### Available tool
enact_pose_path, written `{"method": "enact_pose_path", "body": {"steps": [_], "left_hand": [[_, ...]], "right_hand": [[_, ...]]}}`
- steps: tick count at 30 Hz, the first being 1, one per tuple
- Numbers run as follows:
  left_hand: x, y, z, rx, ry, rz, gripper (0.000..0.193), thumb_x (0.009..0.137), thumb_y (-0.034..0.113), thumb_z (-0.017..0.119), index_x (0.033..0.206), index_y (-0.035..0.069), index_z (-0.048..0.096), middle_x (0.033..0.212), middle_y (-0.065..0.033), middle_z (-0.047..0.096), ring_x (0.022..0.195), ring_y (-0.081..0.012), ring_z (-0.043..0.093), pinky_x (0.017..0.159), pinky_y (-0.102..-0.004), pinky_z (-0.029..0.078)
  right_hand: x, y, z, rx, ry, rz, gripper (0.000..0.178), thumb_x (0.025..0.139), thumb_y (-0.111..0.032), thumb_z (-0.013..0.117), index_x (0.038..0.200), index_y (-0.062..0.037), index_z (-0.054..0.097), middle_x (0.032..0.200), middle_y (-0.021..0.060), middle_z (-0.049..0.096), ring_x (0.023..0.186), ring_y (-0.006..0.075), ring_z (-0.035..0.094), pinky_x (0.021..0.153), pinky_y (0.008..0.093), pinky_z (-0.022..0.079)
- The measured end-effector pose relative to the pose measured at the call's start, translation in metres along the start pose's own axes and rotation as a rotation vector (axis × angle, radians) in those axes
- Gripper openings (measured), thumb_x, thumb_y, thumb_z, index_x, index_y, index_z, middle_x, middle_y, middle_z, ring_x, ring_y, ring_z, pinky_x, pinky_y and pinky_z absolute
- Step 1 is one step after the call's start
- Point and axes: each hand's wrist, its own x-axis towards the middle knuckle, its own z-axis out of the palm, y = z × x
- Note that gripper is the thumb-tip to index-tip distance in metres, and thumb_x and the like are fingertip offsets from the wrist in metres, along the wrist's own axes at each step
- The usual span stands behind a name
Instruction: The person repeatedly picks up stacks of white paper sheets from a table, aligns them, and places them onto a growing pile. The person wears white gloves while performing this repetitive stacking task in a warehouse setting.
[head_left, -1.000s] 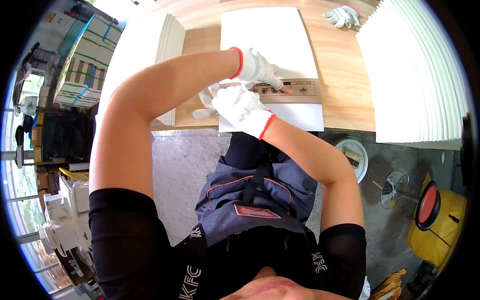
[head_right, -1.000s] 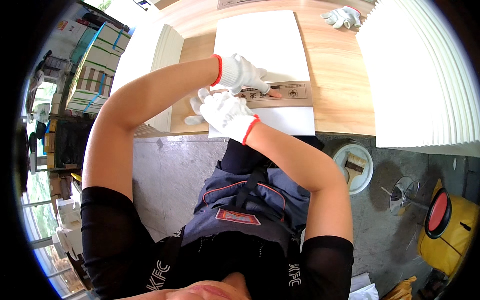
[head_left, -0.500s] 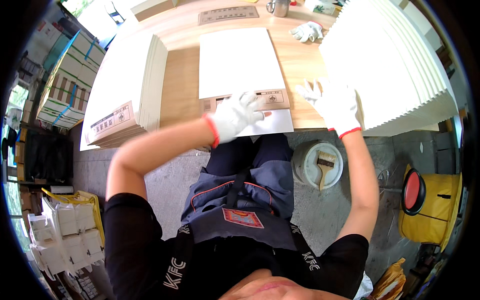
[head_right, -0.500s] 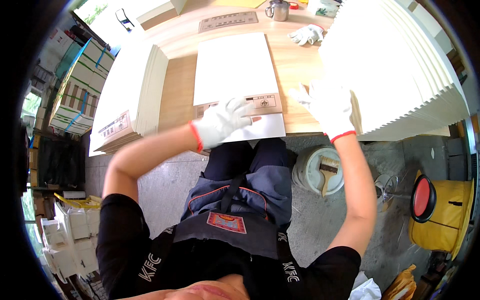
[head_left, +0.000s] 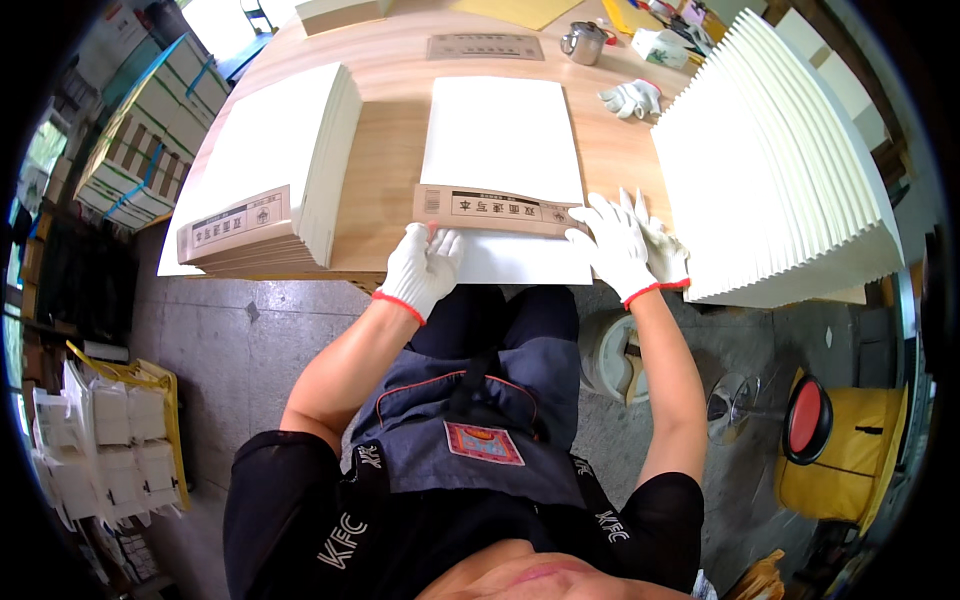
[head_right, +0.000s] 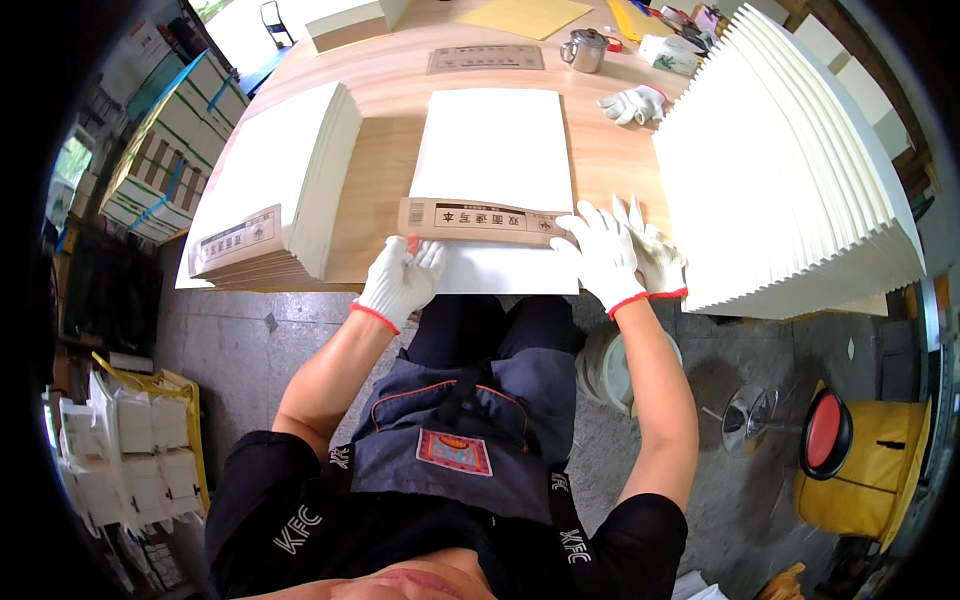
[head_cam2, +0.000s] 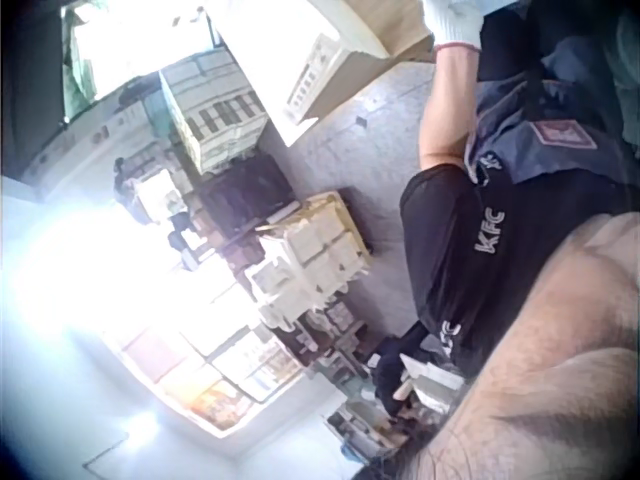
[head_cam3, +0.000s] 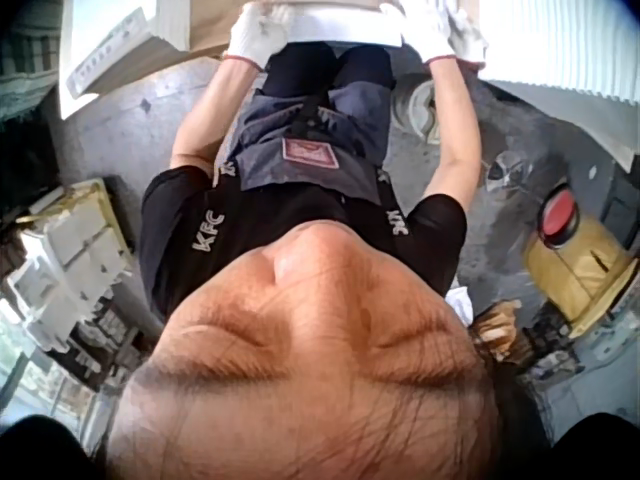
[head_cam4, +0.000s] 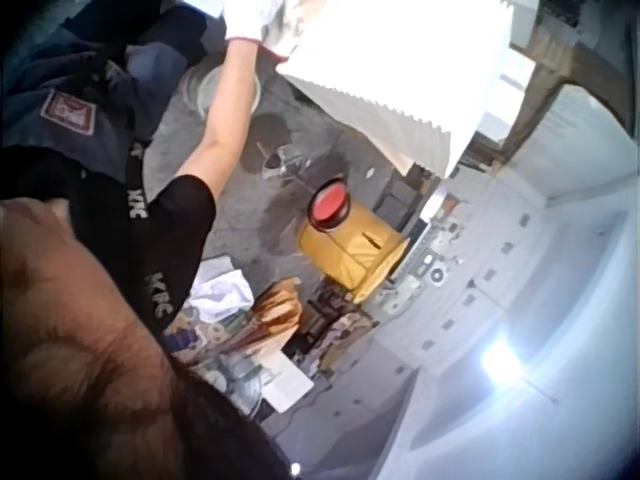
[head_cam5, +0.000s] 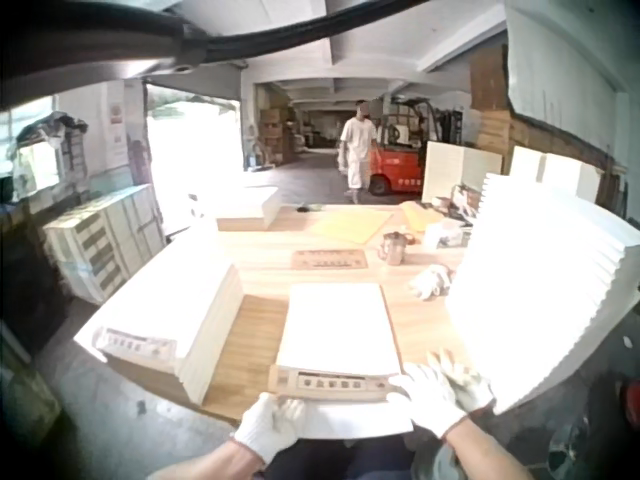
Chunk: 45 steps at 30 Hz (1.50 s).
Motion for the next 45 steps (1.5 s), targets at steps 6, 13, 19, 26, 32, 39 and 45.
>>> {"method": "enact_pose_path", "body": {"steps": [6,13,19,26,32,39,45], "left_hand": [[0.022,0.017,0.029,0.347,-0.038,0.031,0.021,0.096,0.015,0.049,0.112,0.003,0.048,0.118,-0.019,0.053,0.1,-0.0344,0.06,0.082,-0.049,0.059],[-0.009,0.052,0.045,0.489,-0.136,0.115,0.052,0.095,0.012,0.046,0.144,0.007,0.032,0.124,-0.0162,0.049,0.097,-0.0362,0.063,0.085,-0.0482,0.059],[-0.084,0.101,0.033,0.837,-0.341,0.515,0.068,0.088,0.008,0.059,0.151,0.009,0.036,0.127,-0.0112,0.056,0.116,-0.0211,0.056,0.094,-0.0383,0.056],[-0.139,0.214,-0.026,0.915,-0.123,1.026,0.054,0.09,0.023,0.069,0.138,0.002,0.054,0.124,-0.0131,0.063,0.111,-0.0193,0.06,0.096,-0.0321,0.048],[-0.115,0.346,-0.071,1.222,0.263,1.264,0.041,0.094,0.033,0.061,0.123,0.004,0.066,0.097,-0.005,0.067,0.093,-0.0131,0.059,0.086,-0.0266,0.046],[-0.071,0.373,-0.109,1.683,0.509,1.079,0.038,0.091,0.031,0.06,0.123,0.011,0.068,0.111,-0.015,0.072,0.103,-0.0282,0.068,0.091,-0.0334,0.049],[-0.051,0.393,-0.116,1.8,0.356,1.076,0.046,0.092,0.031,0.06,0.13,0.005,0.061,0.124,-0.0202,0.066,0.114,-0.0311,0.063,0.097,-0.0369,0.047]], "right_hand": [[0.058,0.022,-0.006,0.397,-0.033,0.481,0.054,0.093,-0.059,0.052,0.106,-0.0105,0.071,0.115,0.0121,0.068,0.111,0.0303,0.061,0.109,0.0479,0.034],[0.109,0.031,0.022,1.322,-0.411,0.759,0.057,0.095,-0.043,0.06,0.133,-0.0003,0.056,0.122,0.0082,0.064,0.103,0.0167,0.062,0.088,0.0321,0.05],[0.089,-0.024,0.036,1.402,0.108,0.452,0.033,0.103,-0.019,0.052,0.129,0.0005,0.056,0.118,0.0066,0.063,0.105,0.012,0.058,0.093,0.0281,0.048],[0.15,-0.183,0.026,1.499,0.394,0.227,0.039,0.102,-0.019,0.053,0.134,0.0018,0.048,0.126,0.0115,0.059,0.118,0.0201,0.056,0.107,0.0361,0.042],[0.236,-0.298,0.05,1.165,0.058,0.242,0.027,0.097,-0.034,0.06,0.097,-0.0074,0.063,0.079,0.0006,0.061,0.07,0.0112,0.05,0.065,0.0285,0.043],[0.243,-0.302,0.061,0.56,-0.183,0.162,0.046,0.091,-0.054,0.055,0.1,-0.0095,0.064,0.1,0.0155,0.07,0.097,0.0355,0.065,0.082,0.0453,0.049],[0.232,-0.289,0.049,0.626,-0.135,0.121,0.037,0.093,-0.049,0.053,0.106,-0.0175,0.068,0.105,0.0124,0.071,0.102,0.0353,0.066,0.087,0.046,0.051]]}}
